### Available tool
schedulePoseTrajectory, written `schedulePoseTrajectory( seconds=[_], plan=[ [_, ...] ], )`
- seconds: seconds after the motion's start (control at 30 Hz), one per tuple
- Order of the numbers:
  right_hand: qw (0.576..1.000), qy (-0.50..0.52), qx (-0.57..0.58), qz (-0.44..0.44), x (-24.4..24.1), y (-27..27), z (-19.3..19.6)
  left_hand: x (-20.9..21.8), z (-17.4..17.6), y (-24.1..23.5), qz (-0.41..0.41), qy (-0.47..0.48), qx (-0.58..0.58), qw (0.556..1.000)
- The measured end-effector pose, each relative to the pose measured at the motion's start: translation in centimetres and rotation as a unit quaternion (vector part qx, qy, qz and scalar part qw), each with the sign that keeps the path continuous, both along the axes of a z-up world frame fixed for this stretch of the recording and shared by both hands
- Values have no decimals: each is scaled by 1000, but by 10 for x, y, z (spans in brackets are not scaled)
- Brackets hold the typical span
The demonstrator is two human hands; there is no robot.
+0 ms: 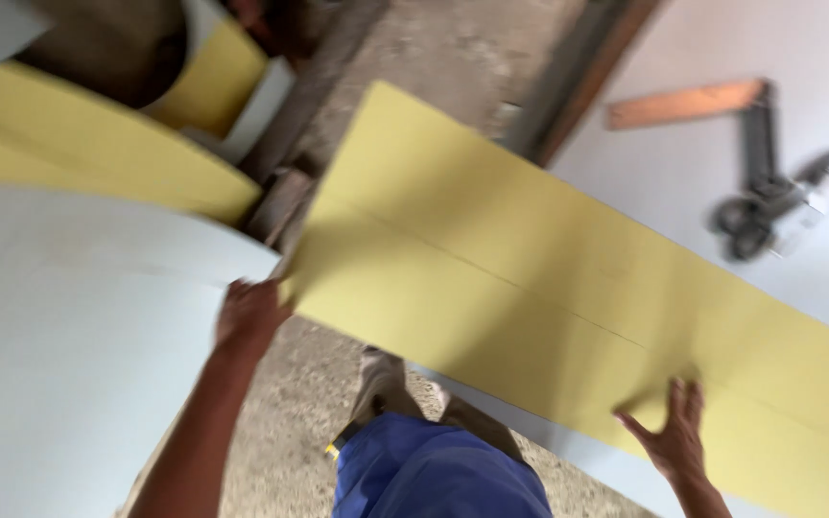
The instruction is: Cutting and marking a strip of sheet metal using shears and a square tool.
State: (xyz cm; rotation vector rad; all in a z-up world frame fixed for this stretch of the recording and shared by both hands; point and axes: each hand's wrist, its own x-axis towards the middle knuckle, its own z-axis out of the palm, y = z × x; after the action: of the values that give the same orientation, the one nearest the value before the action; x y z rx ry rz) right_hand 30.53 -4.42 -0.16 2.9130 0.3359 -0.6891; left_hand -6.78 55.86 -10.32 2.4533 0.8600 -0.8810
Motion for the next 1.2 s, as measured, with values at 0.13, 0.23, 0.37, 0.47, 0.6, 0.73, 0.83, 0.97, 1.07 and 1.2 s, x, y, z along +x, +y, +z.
schedulePoseTrajectory(
  seconds=[0.13,0.23,0.37,0.47,0.6,0.73,0.83,0.97,1.07,1.2],
  plan=[
    [999,-24,1,44,12,5,5,-1,16,7,11,6,47,999],
    [989,-107,45,91,59,-2,-2,-14,22,10,22,54,90,994],
    [954,-255,149,46,181,3,-15,-79,-53,30,46,83,144,985],
    [940,-274,197,-46,288,29,-21,-155,-137,37,11,41,179,983],
    [940,-260,213,-61,392,15,-80,-85,-52,-61,98,50,178,978],
    [959,-215,149,-108,449,-2,-132,32,63,-144,228,-48,197,952],
    [970,-134,173,-107,494,-39,-141,95,72,-156,272,-60,147,949],
    [861,66,463,-199,549,-117,-243,157,60,-128,297,-38,70,952],
    [885,41,443,-136,477,-39,-143,184,57,-98,304,-37,65,950],
    [915,-5,401,-46,248,191,15,197,60,-84,299,-30,42,953]
  ],
)
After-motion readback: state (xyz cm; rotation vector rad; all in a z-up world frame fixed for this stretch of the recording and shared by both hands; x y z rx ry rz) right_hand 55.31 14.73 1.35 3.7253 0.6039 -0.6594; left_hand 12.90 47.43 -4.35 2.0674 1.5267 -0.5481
